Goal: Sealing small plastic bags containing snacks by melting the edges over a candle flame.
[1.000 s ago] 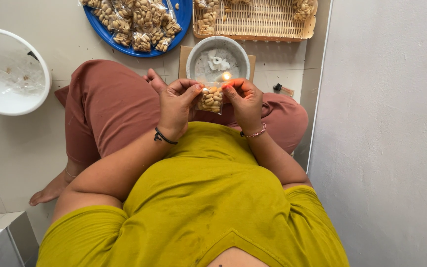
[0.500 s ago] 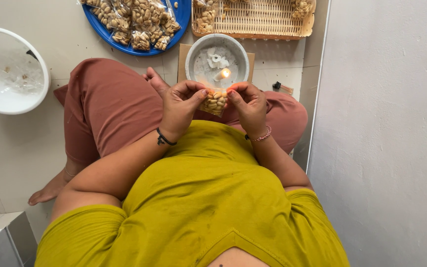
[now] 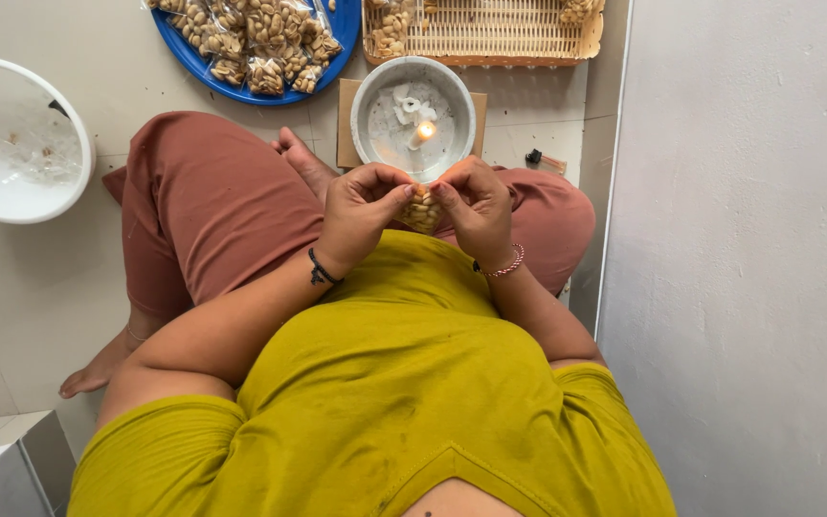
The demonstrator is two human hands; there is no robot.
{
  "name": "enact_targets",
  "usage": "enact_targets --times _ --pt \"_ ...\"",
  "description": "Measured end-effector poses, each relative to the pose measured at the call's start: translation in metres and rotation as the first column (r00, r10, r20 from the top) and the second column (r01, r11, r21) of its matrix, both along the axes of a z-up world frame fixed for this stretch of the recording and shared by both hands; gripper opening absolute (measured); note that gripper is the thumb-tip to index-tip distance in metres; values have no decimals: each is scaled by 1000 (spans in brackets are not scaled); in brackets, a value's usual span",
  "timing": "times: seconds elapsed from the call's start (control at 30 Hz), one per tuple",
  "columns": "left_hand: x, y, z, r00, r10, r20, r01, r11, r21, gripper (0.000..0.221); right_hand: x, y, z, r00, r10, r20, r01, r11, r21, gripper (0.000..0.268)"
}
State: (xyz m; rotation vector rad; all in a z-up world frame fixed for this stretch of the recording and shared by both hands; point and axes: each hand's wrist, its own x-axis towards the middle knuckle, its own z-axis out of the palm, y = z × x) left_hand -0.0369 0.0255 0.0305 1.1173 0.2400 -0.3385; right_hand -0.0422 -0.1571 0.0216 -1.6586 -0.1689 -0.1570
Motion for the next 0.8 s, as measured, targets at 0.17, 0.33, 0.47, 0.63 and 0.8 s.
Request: enact_targets --times 0.17,0.33,0.47,0.63,0.8 --pt "0 -1 -5 1000 -13 -17 13 1000 13 12 0 -2 3 999 29 -24 -28 999 29 14" --pt "4 -3 -6 999 4 -44 -3 1000 15 12 -1 -1 11 998 8 -61 -5 999 52 15" --pt "11 -6 -12 998 52 -25 -51 998 41 12 0 -6 6 985 10 -172 3 997 74 15" --pt "20 -13 -7 997 64 -49 -62 997 53 11 5 -9 -1 981 -56 -183 71 994 79 13" --pt "31 -20 -12 987 99 -126 -98 995 15 15 11 -11 -9 966 -114 -232 148 980 135 18"
